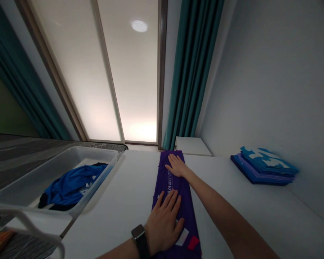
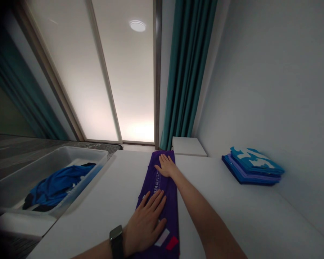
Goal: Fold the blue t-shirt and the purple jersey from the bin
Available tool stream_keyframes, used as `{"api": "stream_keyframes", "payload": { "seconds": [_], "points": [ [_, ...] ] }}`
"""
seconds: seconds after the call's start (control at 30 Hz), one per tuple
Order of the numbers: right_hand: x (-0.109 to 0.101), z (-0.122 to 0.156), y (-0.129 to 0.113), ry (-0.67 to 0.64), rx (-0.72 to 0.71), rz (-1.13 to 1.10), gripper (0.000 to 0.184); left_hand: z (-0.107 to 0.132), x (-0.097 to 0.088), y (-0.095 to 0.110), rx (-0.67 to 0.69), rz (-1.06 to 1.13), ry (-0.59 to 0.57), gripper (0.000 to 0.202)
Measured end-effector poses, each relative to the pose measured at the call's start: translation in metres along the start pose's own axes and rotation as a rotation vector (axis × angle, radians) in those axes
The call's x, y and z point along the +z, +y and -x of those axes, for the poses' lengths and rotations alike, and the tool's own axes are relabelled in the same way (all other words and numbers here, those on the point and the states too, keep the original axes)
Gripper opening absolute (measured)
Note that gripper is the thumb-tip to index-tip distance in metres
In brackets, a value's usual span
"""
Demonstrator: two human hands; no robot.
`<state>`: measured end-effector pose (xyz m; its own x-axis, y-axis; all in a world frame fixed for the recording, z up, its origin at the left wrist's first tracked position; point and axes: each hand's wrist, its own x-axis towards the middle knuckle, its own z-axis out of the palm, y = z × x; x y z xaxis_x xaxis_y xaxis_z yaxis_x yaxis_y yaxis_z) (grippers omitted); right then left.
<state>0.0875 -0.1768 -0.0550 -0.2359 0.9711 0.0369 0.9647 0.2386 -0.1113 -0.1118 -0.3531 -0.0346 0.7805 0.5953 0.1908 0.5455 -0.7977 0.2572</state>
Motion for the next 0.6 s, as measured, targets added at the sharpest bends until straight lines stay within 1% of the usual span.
{"api": "stream_keyframes", "payload": {
  "seconds": [0.07, 0.13, 0.2, 0.23, 0.3, 0.33, 0.4, 0.43, 0.5, 0.53, 0.6],
  "points": [
    [0.0, 0.0, 0.001, 0.003, -0.014, 0.002, 0.082, 0.0, -0.004, 0.0, 0.017, 0.016, 0.001, 0.061],
    [0.001, 0.0, 0.001, 0.008, -0.023, 0.005, 0.082, -0.003, -0.012, -0.005, 0.052, 0.031, 0.007, 0.06],
    [0.002, 0.0, 0.001, 0.015, -0.029, 0.007, 0.082, -0.009, -0.023, -0.019, 0.091, 0.039, 0.034, 0.056],
    [0.002, 0.0, 0.001, 0.02, -0.029, 0.008, 0.082, -0.013, -0.028, -0.031, 0.098, 0.04, 0.057, 0.053],
    [0.002, 0.0, 0.001, 0.028, -0.03, 0.009, 0.082, -0.02, -0.037, -0.059, 0.061, 0.066, 0.136, 0.043],
    [0.001, 0.0, 0.0, 0.031, -0.031, 0.01, 0.081, -0.022, -0.039, -0.075, 0.006, 0.094, 0.188, 0.038],
    [-0.002, 0.001, -0.001, 0.039, -0.038, 0.013, 0.078, -0.023, -0.04, -0.104, -0.149, 0.166, 0.301, 0.033],
    [-0.004, 0.002, -0.002, 0.046, -0.044, 0.016, 0.076, -0.022, -0.04, -0.116, -0.194, 0.208, 0.332, 0.032],
    [-0.008, 0.004, -0.006, 0.066, -0.055, 0.021, 0.07, -0.019, -0.038, -0.13, -0.235, 0.304, 0.366, 0.031],
    [-0.01, 0.006, -0.009, 0.078, -0.056, 0.024, 0.067, -0.018, -0.038, -0.132, -0.235, 0.336, 0.36, 0.03],
    [-0.013, 0.014, -0.017, 0.096, -0.047, 0.029, 0.063, -0.016, -0.039, -0.129, -0.21, 0.353, 0.311, 0.025]
  ]
}}
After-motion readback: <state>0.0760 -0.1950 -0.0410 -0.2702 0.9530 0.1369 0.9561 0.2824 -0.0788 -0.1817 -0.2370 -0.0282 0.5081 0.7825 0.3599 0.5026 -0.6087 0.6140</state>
